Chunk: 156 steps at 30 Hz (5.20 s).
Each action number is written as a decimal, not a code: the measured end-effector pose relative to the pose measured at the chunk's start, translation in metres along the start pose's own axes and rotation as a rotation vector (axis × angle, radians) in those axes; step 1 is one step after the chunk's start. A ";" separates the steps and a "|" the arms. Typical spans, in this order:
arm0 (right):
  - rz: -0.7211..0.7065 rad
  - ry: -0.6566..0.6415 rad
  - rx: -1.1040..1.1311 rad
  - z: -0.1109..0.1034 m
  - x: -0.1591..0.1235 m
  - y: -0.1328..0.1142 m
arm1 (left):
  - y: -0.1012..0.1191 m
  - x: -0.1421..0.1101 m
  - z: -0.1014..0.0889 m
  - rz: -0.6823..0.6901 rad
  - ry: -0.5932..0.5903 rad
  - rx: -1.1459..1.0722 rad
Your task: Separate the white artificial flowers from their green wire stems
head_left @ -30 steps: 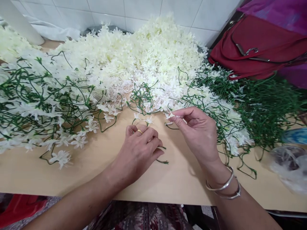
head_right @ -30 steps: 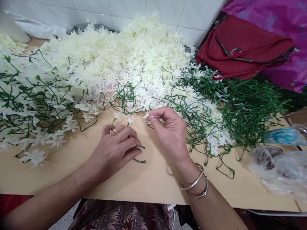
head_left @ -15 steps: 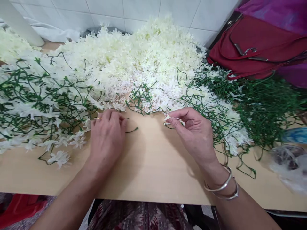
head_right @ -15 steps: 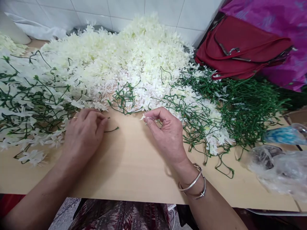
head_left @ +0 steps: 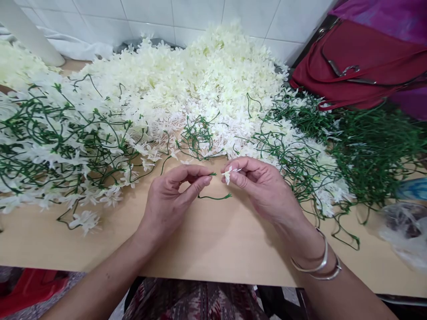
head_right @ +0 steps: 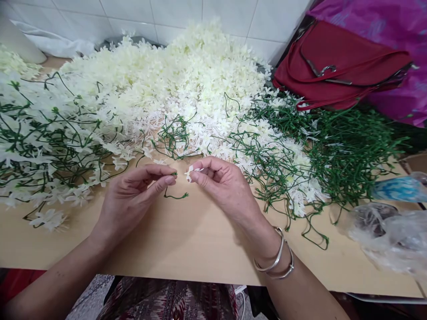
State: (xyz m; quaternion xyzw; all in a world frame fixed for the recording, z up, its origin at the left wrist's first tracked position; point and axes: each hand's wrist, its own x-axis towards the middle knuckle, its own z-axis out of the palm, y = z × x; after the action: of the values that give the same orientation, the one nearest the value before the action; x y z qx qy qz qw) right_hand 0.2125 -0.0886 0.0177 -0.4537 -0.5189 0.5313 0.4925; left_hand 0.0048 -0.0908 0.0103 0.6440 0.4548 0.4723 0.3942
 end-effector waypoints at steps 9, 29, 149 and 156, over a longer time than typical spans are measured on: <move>0.008 -0.049 0.072 0.005 -0.001 0.000 | 0.001 -0.001 0.002 0.078 -0.066 0.029; 0.024 -0.043 0.007 0.007 -0.002 0.004 | 0.001 -0.003 0.005 -0.010 -0.088 -0.010; 0.029 0.526 0.017 -0.025 -0.065 -0.001 | -0.009 0.108 0.036 0.429 -0.352 0.624; -0.013 0.522 0.012 -0.020 -0.060 -0.009 | -0.006 0.107 0.034 0.300 -0.235 0.436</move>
State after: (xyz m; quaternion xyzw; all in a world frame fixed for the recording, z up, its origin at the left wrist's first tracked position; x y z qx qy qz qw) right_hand 0.2387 -0.1461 0.0238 -0.5693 -0.3741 0.3960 0.6157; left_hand 0.0511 0.0111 0.0229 0.8239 0.3965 0.3385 0.2222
